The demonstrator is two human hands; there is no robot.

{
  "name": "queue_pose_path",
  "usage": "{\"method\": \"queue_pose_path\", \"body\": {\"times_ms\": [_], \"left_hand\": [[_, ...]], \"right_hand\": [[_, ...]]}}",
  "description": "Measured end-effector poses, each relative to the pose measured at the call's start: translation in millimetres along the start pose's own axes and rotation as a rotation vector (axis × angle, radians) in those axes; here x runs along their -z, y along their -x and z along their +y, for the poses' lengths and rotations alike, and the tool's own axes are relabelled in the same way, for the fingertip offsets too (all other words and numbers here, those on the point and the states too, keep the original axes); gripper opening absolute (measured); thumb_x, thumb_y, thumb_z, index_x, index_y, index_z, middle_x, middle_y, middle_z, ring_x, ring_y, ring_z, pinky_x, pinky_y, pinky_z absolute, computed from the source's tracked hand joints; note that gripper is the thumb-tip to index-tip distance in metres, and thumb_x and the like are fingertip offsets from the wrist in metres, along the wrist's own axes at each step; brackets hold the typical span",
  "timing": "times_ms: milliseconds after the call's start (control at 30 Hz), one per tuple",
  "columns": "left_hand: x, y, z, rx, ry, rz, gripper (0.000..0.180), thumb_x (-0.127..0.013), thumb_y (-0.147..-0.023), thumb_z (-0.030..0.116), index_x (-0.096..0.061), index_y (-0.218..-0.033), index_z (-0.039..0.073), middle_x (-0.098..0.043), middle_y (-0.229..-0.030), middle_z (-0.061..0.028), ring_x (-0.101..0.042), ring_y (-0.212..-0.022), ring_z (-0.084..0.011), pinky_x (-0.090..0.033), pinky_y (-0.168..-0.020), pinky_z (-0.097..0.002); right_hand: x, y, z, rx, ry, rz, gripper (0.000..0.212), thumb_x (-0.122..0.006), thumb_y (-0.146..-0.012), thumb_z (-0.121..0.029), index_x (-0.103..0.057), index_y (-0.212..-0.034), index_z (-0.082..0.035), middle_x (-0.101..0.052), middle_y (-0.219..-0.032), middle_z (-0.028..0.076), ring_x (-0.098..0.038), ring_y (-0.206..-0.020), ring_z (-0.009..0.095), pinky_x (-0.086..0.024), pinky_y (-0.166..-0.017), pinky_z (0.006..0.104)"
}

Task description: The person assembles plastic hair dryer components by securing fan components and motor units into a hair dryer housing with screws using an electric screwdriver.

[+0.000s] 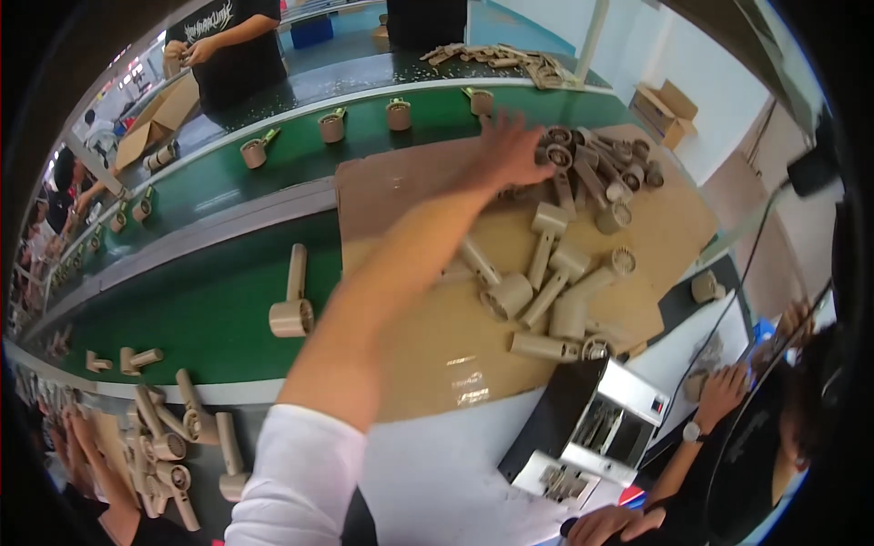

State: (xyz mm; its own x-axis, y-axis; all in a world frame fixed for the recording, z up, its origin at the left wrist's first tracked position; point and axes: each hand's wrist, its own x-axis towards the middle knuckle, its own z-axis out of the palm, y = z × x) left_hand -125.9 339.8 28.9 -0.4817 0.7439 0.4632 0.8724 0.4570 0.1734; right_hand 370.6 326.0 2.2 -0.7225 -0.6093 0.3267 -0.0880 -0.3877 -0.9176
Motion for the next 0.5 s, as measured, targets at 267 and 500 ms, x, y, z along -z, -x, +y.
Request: {"method": "queue_pose_path", "body": {"times_ms": [267,500], "left_hand": [[-78,-16,-36,0.214,0.033,-0.309,0.080,-0.067,-0.064,0.064,-0.058,-0.128,0.017,-0.034,-0.145,-0.0148,-0.038,-0.128,-0.0423,-0.032,-0.102,-0.0613],[-32,29,24,0.322,0.133,-0.441,0.092,-0.064,-0.072,0.054,-0.037,-0.139,-0.003,-0.029,-0.144,-0.0254,-0.026,-0.133,-0.0452,-0.029,-0.105,-0.0531]], "right_hand": [[50,-13,-10,0.068,0.185,-0.142,0.038,-0.050,-0.090,-0.039,-0.050,-0.106,-0.005,-0.061,-0.080,0.012,-0.059,-0.077,0.023,-0.046,-0.079,0.0387],[86,-89,46,0.417,0.105,-0.548,0.040,-0.049,-0.091,-0.040,-0.047,-0.111,-0.006,-0.059,-0.077,0.014,-0.056,-0.070,0.024,-0.045,-0.071,0.0395]]}}
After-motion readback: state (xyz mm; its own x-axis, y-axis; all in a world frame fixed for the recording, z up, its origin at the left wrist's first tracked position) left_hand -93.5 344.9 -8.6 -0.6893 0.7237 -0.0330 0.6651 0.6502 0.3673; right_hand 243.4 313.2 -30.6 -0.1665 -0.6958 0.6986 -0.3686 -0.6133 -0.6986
